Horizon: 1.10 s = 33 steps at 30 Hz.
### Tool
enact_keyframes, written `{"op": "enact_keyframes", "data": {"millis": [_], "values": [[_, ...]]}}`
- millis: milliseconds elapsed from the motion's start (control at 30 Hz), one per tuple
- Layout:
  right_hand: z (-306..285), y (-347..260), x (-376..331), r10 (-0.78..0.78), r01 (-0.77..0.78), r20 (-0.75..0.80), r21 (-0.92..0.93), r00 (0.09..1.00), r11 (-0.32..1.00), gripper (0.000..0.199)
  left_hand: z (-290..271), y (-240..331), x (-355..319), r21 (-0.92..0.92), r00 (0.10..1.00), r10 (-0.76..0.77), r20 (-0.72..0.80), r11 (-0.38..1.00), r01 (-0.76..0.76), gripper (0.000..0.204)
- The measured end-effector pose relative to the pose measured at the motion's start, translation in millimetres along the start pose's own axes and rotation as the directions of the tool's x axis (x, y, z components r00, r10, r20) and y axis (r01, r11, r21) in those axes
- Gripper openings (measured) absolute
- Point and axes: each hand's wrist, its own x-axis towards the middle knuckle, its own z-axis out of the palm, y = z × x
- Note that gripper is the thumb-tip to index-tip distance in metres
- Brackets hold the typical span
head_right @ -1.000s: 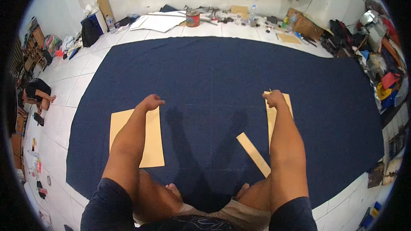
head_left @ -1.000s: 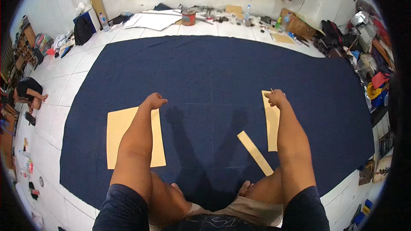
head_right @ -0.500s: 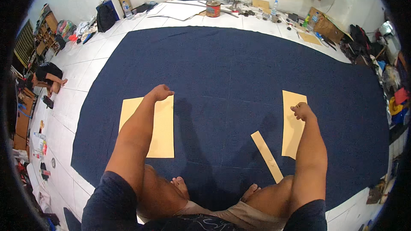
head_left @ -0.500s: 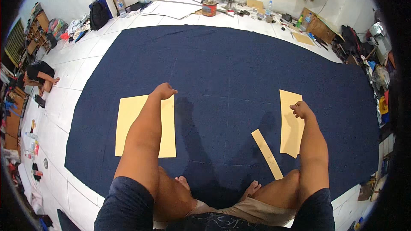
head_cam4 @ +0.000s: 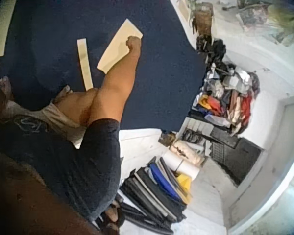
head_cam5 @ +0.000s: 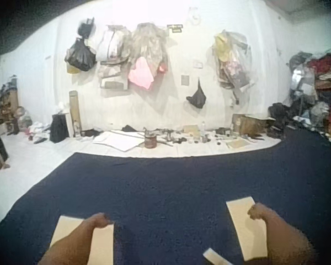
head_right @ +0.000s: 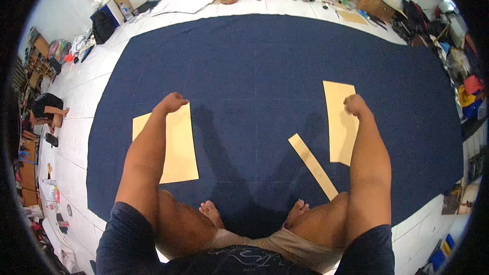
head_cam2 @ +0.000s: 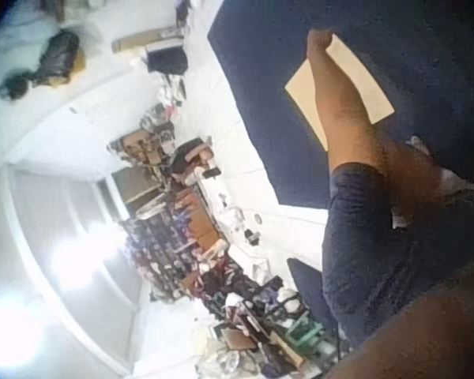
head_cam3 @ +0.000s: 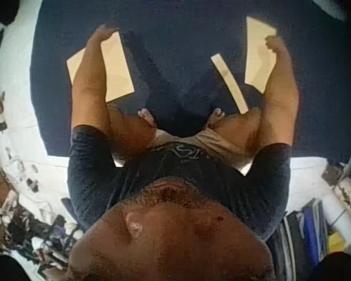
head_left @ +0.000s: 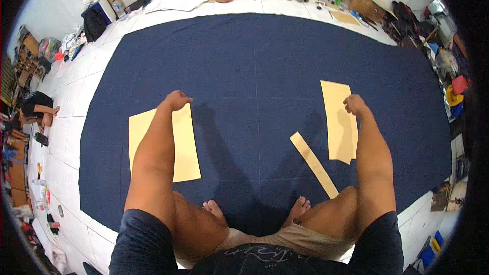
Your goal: Placing paper garment patterns on a large piece of blue fabric and tracing their outlines with a pencil.
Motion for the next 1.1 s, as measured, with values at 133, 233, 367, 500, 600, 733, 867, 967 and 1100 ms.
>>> {"op": "enact_keyframes", "data": {"millis": [133, 233, 367, 500, 600, 733, 867, 967, 1100], "values": [[-23, 42, 7, -0.25, 0.245, 0.002, -0.211, 0.968, 0.946, 0.025, 12, 13, 11, 0.051, 0.998, 0.049, 0.039, 0.997, -0.051, 0.062], [13, -42, -26, -0.088, 0.087, 0.03, 0.009, 0.996, 0.996, 0.025, -4, -25, -8, 0.047, 1.0, 0.003, -0.029, 0.999, -0.001, 0.06], [-9, -33, -45, 0.169, -0.195, 0.104, 0.363, 0.98, 0.911, 0.026, 6, -12, 4, 0.047, 0.995, 0.099, -0.033, 0.994, -0.098, 0.051], [-21, -29, -44, 0.099, -0.096, 0.1, -0.033, 0.99, 0.995, 0.03, 10, -3, 10, -0.049, 0.998, 0.04, 0.053, 0.998, -0.037, 0.054], [-24, -39, -42, -0.049, 0.08, 0.135, -0.232, 0.99, 0.969, 0.032, -3, -13, 7, -0.023, 0.998, 0.039, 0.053, 0.999, -0.037, 0.053], [-19, -54, -59, 0.071, -0.067, 0.047, -0.068, 0.996, 0.995, 0.031, 1, 1, -4, -0.016, 0.999, -0.011, 0.052, 1.0, 0.012, 0.052], [-23, -59, -66, 0.055, -0.052, 0.04, -0.084, 0.998, 0.995, 0.03, 2, 7, -4, -0.028, 1.0, -0.008, 0.001, 1.0, 0.008, 0.055], [-25, -56, -64, 0.047, -0.044, 0.05, -0.067, 0.998, 0.997, 0.038, 4, 10, 0, -0.025, 1.0, 0.002, 0.024, 1.0, -0.002, 0.056], [-22, -59, -60, 0.018, -0.016, 0.049, -0.033, 0.999, 0.999, 0.035, -4, -5, 5, 0.002, 0.999, 0.009, 0.033, 1.0, -0.009, 0.056]]}}
